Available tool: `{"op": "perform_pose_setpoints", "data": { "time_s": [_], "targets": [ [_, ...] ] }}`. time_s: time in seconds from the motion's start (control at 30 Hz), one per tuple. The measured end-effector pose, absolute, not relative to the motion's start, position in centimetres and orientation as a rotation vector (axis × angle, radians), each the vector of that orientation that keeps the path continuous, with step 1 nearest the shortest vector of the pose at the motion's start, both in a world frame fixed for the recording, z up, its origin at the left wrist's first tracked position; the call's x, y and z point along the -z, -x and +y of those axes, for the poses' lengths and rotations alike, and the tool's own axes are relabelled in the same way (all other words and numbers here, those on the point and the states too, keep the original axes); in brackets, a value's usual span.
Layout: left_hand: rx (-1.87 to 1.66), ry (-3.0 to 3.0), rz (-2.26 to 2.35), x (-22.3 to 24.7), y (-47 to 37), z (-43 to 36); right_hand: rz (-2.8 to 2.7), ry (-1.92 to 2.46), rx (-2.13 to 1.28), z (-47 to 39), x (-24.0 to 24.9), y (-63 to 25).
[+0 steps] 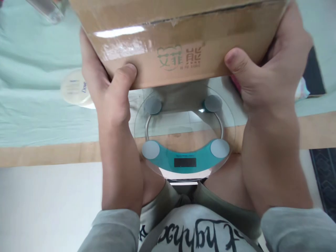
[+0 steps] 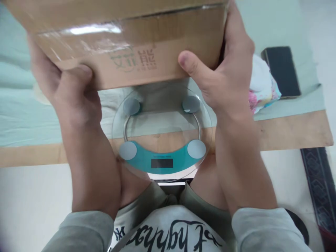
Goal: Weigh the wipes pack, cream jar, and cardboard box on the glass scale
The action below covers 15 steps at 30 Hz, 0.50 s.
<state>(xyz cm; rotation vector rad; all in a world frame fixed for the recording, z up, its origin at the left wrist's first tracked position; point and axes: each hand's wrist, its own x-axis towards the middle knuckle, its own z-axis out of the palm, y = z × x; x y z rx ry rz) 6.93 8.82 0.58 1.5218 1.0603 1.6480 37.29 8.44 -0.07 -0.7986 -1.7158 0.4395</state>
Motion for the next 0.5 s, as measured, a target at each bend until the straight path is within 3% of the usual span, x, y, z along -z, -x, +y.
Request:
{"op": "perform_pose_setpoints", "data": {
  "time_s": [0.2, 0.33, 0.5],
  "targets": [
    [-1.573, -1.597, 0.885, 0.3, -5.7, 10.1, -1.712, 0.884, -0.347, 9.3, 1.6, -37.0],
    [-1.570, -1.471, 1.142, 0.2, -6.0, 9.8, -1.542, 1.016, -0.293, 10.1, 3.3, -36.1],
    [-1.380, -1.321, 1.273, 0.4, -6.9, 10.3, -1.732, 1.153, -0.599, 10.1, 4.0, -36.1]
  ]
}}
